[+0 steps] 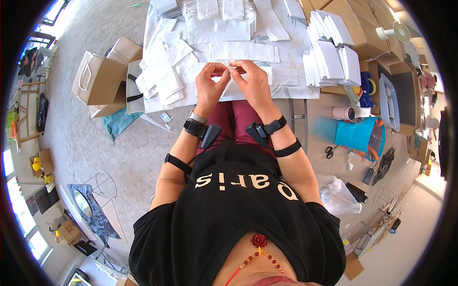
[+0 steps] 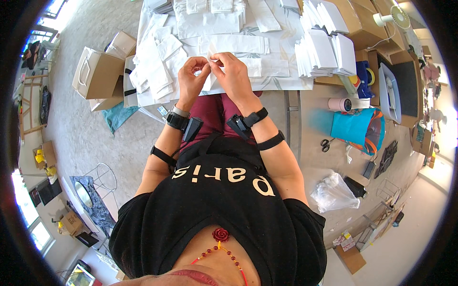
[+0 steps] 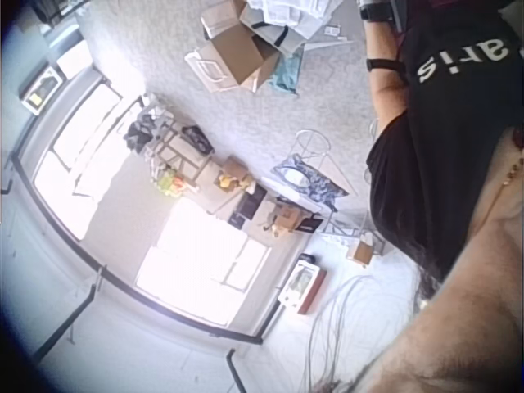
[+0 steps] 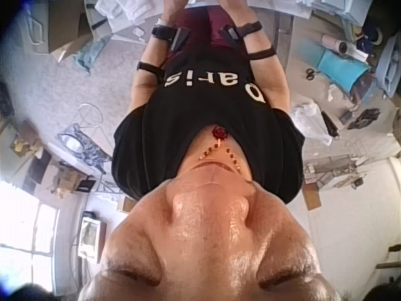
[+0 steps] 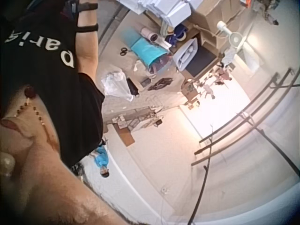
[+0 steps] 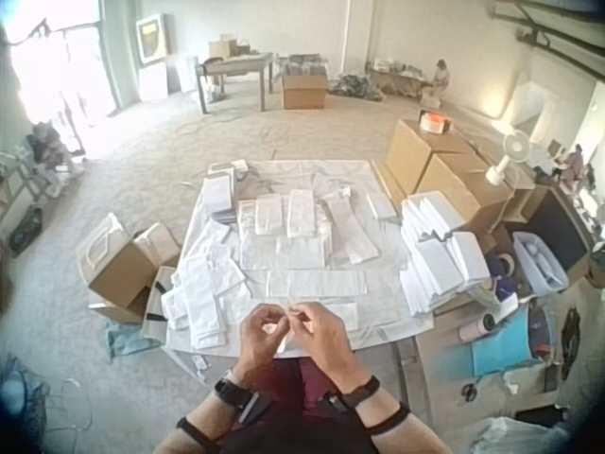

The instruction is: The person folds white paper sheets into rectangular packets by hand on a table, occasionally moving aside completed stacks to reach more paper.

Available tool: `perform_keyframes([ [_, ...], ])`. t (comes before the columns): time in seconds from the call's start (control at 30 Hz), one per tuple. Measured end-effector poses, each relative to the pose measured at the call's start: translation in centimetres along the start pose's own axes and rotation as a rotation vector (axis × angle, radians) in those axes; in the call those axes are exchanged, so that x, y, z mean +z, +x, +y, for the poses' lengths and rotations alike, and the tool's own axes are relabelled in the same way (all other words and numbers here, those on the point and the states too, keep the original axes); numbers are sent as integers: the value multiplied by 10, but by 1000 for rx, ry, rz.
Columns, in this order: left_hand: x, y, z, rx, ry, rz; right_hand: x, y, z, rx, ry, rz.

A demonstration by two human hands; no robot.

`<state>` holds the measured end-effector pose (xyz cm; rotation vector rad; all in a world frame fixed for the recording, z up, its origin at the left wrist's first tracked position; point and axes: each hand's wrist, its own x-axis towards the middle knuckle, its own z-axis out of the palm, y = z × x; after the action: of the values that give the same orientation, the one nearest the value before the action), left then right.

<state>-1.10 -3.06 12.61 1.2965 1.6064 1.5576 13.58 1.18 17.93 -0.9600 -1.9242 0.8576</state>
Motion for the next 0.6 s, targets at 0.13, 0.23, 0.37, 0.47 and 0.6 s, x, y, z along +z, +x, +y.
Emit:
perform_keyframes([
  [0.13, 1, -1, 4, 12, 7, -3, 1, 1, 2, 20, -21, 1],
  [0.23, 2, -1, 2, 20, 10, -6, 3, 1, 5, 19, -32, 16],
  [0.37, 4, 0, 3, 22, -28, 36, 4, 2, 6, 34, -38, 16],
  [0.47, 5, 0, 3, 24, -33, 37, 5, 2, 8, 1, -44, 41],
  [0.6, 1, -1, 2, 29, 27, 17, 4, 1, 8, 12, -47, 65],
])
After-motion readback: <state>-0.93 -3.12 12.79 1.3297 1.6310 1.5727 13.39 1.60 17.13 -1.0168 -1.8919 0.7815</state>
